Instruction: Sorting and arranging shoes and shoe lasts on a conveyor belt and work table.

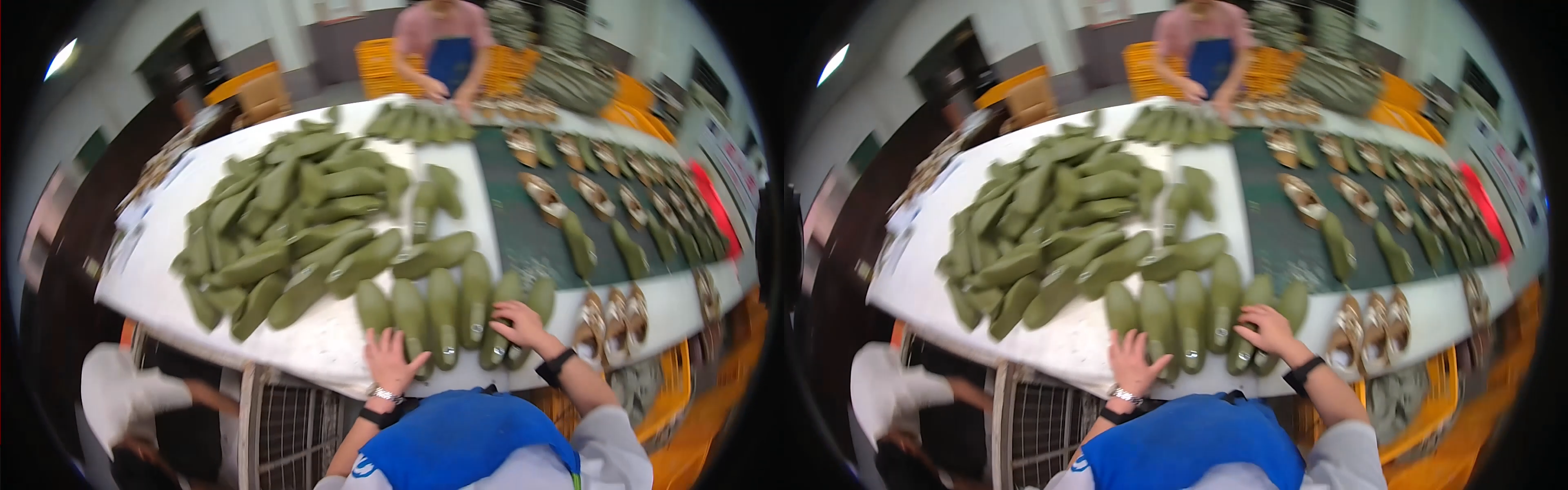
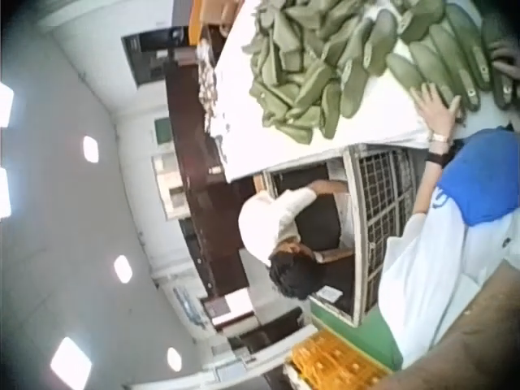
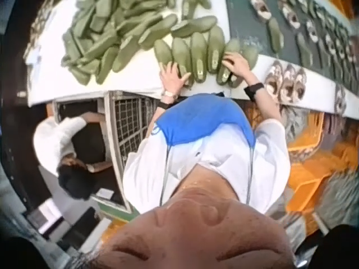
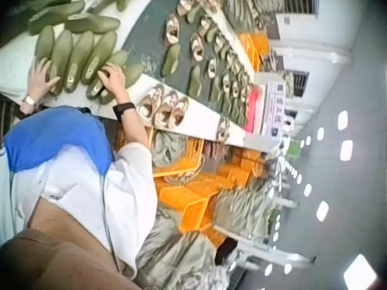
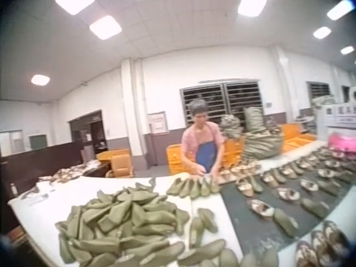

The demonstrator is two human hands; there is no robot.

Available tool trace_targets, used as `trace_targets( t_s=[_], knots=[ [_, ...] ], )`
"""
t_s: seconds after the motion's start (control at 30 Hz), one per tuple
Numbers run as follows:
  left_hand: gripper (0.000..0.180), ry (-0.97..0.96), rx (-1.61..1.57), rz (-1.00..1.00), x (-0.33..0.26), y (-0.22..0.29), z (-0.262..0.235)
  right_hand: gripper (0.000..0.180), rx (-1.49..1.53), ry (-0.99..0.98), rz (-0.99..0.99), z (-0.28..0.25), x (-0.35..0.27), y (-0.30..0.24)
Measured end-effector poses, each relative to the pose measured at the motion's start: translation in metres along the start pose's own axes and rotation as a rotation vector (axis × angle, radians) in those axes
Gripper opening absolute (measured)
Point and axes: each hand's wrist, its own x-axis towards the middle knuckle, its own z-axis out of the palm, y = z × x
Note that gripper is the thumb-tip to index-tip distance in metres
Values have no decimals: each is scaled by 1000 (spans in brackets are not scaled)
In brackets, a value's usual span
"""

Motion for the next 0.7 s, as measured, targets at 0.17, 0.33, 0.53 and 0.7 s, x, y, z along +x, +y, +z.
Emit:
trace_targets(
  t_s=[0.17, 0.33, 0.53, 0.7],
  knots=[
    [67, -97, -43, 4, 12, 18, -7, 37, 131, -169, 40, -33, -6, 17],
    [64, -29, -59, 58, 31, 10, 6, 33, 71, -259, 108, -74, 47, 23],
    [45, -19, -46, 97, 39, 13, 2, 30, -99, -266, -72, -47, 171, -7],
    [47, -61, -76, 40, 35, 11, 6, 10, -523, -100, -485, 56, 232, -50]
  ],
)
